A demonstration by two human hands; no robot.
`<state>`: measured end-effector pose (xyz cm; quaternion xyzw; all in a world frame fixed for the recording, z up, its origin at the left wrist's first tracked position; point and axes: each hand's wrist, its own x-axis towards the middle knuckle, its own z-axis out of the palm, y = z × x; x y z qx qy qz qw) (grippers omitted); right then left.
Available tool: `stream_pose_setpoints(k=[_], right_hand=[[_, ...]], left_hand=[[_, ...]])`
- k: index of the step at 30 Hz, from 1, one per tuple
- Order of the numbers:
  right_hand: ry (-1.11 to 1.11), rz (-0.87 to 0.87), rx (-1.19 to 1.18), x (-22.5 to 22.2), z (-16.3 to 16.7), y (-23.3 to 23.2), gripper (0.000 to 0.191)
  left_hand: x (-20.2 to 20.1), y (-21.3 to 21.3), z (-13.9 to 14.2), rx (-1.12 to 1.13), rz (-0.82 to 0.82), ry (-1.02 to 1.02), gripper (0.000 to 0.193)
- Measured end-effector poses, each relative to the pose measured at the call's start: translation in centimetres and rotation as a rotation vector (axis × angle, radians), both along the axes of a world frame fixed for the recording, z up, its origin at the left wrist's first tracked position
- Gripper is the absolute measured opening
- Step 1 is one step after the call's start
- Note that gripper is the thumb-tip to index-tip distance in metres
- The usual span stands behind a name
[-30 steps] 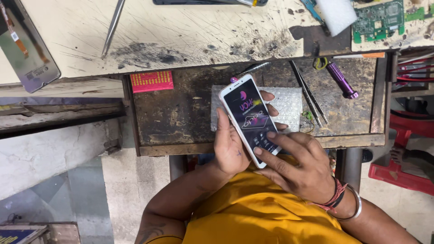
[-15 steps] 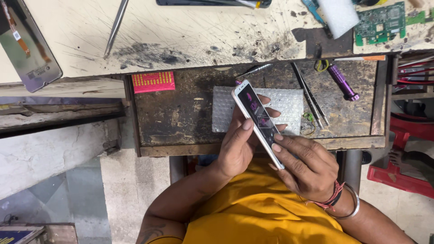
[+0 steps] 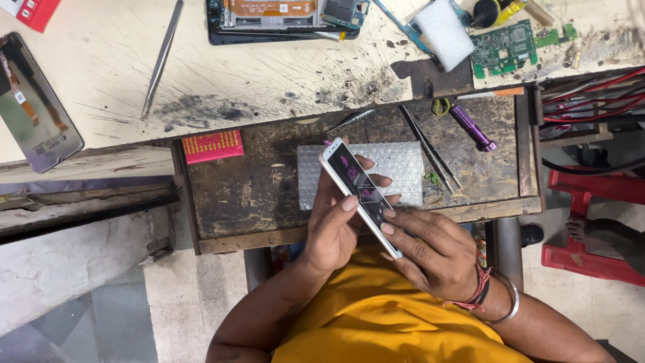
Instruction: The person reassembles a smartphone at a repair workbench. They press a battery into the phone body, align and press the screen assembly onto the frame, power the phone on and tap the screen to test it, then use a screwdriver on the device.
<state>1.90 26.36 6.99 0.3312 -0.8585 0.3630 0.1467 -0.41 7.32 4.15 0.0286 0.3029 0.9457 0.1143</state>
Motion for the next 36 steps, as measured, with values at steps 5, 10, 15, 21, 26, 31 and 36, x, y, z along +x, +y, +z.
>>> stream_pose_setpoints(k=[5, 10, 15, 21, 26, 31, 36], right_hand=[[0.004, -0.001, -0.014, 0.1, -0.2, -0.1, 0.043], [0.011, -0.008, -0.018, 0.0, -0.3, -0.2, 0.045], [0.030, -0.016, -0.020, -0.1, -0.1, -0.5, 0.047], [0.011, -0.002, -0.005, -0.3, 0.2, -0.7, 0.051], [0.076, -0.010, 0.025, -0.6, 0.6, -1.0, 0.053], [0.185, -0.033, 0.140, -1.4, 1.4, -1.7, 0.053], [0.199, -0.050, 0.213, -1.8, 1.6, -2.4, 0.051]], left_hand=[[-0.2, -0.1, 0.3, -0.046, -0.001, 0.037, 0.082], [-0.2, 0.1, 0.1, -0.005, 0.004, 0.036, 0.077], [-0.3, 0.2, -0.3, 0.026, 0.015, 0.013, 0.072], [-0.5, 0.1, -0.6, 0.093, 0.003, 0.047, 0.068], [-0.7, 0.3, -0.5, 0.083, -0.023, 0.056, 0.062], [-1.1, 0.5, -0.3, 0.191, -0.124, -0.010, 0.069], [-2.2, 0.1, -0.7, 0.337, -0.151, -0.027, 0.079]])
